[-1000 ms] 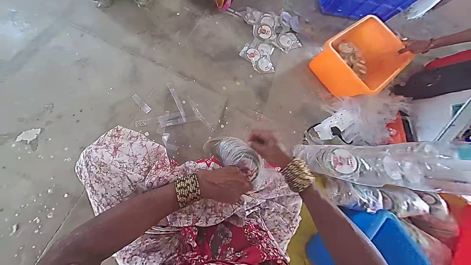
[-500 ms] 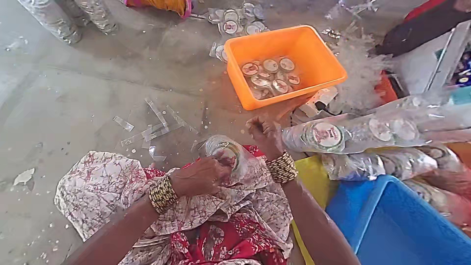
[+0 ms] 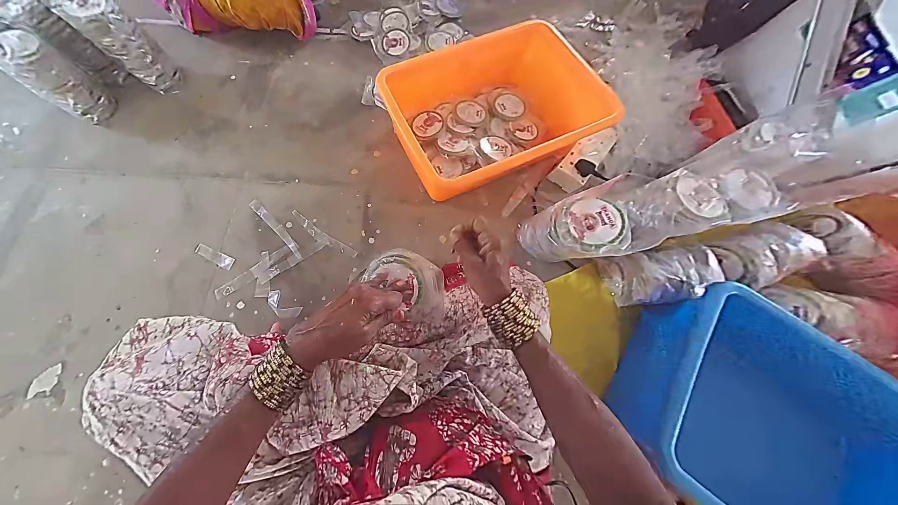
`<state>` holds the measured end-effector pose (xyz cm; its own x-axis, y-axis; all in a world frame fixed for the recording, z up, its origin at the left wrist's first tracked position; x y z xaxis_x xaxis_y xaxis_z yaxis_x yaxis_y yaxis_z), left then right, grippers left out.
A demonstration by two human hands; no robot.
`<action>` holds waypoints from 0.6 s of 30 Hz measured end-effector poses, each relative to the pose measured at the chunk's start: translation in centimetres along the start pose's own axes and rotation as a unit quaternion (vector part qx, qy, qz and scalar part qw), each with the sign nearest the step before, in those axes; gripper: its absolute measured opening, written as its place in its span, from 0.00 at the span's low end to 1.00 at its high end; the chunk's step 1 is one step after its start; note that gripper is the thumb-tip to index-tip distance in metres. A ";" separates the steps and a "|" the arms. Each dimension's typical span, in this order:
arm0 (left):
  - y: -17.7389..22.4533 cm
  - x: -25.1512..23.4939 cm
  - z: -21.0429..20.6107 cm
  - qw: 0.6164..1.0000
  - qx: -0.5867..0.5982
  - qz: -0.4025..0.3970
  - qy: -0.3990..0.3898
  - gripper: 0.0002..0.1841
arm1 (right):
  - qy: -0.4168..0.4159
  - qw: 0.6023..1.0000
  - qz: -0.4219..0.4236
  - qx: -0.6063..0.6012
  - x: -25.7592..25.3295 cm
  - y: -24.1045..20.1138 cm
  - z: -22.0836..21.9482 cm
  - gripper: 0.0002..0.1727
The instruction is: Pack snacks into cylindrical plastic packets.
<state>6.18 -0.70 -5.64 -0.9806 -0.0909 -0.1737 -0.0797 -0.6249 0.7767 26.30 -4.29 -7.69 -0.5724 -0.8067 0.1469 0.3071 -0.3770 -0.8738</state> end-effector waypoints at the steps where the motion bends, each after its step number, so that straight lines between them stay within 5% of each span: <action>1: -0.1 -0.1 0.1 1.000 -0.004 0.002 0.006 0.21 | 0.028 0.999 0.016 0.004 0.0 -0.4 0.5 0.08; 5: -0.2 -0.5 0.2 0.999 -0.022 0.017 0.024 0.22 | -0.030 0.991 0.088 0.093 1.9 -1.6 -2.3 0.11; 10: -1.6 0.1 0.3 0.996 -0.001 0.024 0.083 0.24 | 0.079 0.988 0.089 0.093 0.9 -2.7 0.6 0.07; 14: -2.1 -0.2 0.9 0.995 -0.002 0.054 0.083 0.24 | -0.119 0.978 0.028 0.170 1.3 -2.2 -2.9 0.11; 18: -2.3 0.3 1.2 0.991 0.006 0.057 0.121 0.24 | 0.022 0.988 0.115 0.099 -0.6 -3.2 0.5 0.05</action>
<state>5.83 1.66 -6.75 -0.9118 -0.3442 -0.2241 0.0251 -0.5913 0.8061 26.04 -2.84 -4.81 -0.5008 -0.8627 -0.0699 0.5733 -0.2702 -0.7735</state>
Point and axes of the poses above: each hand's wrist, its own x-axis away from the middle knuckle, its own z-axis out of the back of the hand, y = z × x, the point moved 8 cm from there along -x, towards the middle knuckle, and after that the axes turned 12 degrees about -z, right-handed, at the moved point
